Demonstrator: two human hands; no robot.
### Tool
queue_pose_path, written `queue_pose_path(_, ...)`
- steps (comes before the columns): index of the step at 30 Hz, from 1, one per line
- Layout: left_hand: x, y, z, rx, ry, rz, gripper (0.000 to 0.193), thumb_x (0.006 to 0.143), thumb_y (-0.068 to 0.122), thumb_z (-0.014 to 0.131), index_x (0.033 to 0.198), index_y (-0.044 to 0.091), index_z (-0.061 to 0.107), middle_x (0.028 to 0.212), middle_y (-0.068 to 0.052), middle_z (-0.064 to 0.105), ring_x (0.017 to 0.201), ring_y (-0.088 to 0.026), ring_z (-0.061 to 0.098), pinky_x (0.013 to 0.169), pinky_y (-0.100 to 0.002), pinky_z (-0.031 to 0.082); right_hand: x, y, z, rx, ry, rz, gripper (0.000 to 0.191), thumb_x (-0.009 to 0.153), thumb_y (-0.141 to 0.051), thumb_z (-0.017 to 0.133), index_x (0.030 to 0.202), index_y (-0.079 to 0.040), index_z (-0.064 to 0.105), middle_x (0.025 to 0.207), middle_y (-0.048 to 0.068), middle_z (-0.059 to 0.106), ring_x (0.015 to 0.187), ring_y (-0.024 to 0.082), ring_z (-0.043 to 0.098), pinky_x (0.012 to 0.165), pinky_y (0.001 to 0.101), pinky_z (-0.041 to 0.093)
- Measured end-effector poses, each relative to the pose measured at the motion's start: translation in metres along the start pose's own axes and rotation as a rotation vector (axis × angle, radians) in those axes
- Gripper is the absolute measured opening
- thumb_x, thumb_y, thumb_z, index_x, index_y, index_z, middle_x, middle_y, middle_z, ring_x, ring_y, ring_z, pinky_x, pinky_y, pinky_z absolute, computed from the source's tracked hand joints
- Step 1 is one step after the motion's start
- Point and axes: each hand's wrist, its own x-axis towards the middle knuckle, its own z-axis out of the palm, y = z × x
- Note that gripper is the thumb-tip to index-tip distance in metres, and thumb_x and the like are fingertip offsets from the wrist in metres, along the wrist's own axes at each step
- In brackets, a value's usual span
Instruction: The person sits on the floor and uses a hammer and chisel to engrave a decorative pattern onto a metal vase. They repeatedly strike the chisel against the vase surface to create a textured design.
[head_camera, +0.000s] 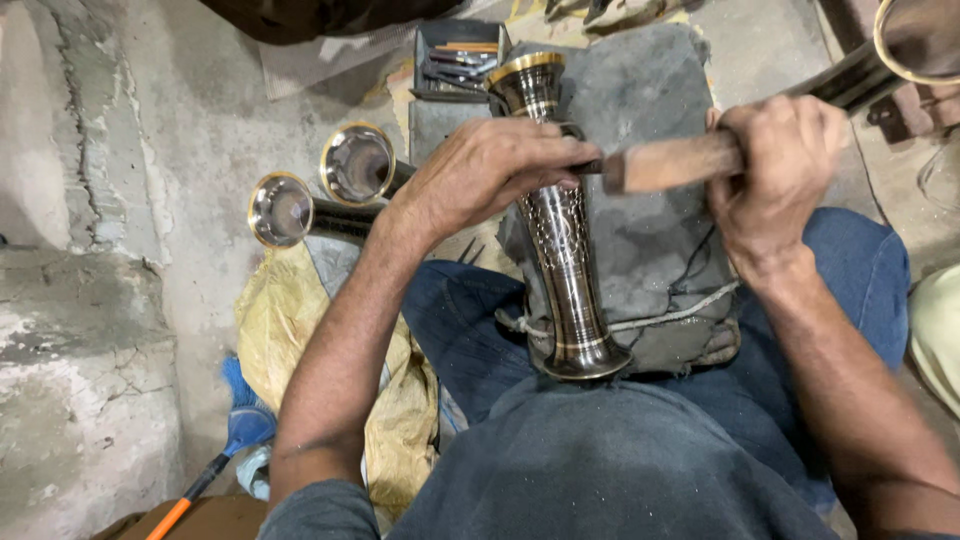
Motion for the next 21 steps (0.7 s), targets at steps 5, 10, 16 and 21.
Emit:
queue_pose_path(5, -0.013, -0.012, 0.013, -0.113, 0.117, -0.026, 0.034, 0.097, 0.023, 0.076, 0.129, 0.015, 0.071, 0.116, -0.007, 0.076, 0.106, -0.024, 0.075, 0.092, -0.038, 0.061, 0.019, -0.013, -0.008, 0.134, -0.076, 0.113, 0.022, 0.093, 0.004, 0.070, 0.110, -0.002, 0.057, 0.090, 0.010, 0.054, 0.076, 0.027, 0.055, 0.067, 0.0403, 0.043)
queue_pose_path(10, -0.022, -0.032, 0.035, -0.274, 0.255, -0.102, 0.033, 0.100, 0.019, 0.073, 0.133, 0.016, 0.069, 0.128, -0.007, 0.075, 0.115, -0.022, 0.076, 0.101, -0.036, 0.064, 0.037, -0.011, -0.005, 0.422, -0.136, 0.256, 0.024, 0.102, 0.001, 0.075, 0.099, 0.002, 0.052, 0.078, 0.012, 0.056, 0.066, 0.029, 0.056, 0.058, 0.0396, 0.043)
queue_pose_path(16, -0.030, -0.034, 0.051, -0.490, 0.427, -0.172, 0.034, 0.103, 0.014, 0.069, 0.137, 0.010, 0.064, 0.128, -0.008, 0.075, 0.116, -0.021, 0.077, 0.105, -0.037, 0.065, 0.057, -0.008, -0.007, 0.175, -0.193, -0.099, 0.026, 0.095, 0.009, 0.077, 0.112, 0.004, 0.057, 0.096, 0.018, 0.064, 0.089, 0.034, 0.066, 0.077, 0.0409, 0.050)
queue_pose_path(21, -0.029, -0.025, 0.048, -0.369, 0.449, -0.102, 0.033, 0.104, 0.009, 0.072, 0.136, 0.006, 0.067, 0.129, -0.009, 0.075, 0.122, -0.023, 0.074, 0.108, -0.038, 0.062, 0.080, -0.026, -0.012, 0.148, -0.190, -0.223, 0.030, 0.092, 0.006, 0.076, 0.115, 0.006, 0.056, 0.105, 0.019, 0.065, 0.097, 0.035, 0.067, 0.082, 0.0405, 0.052)
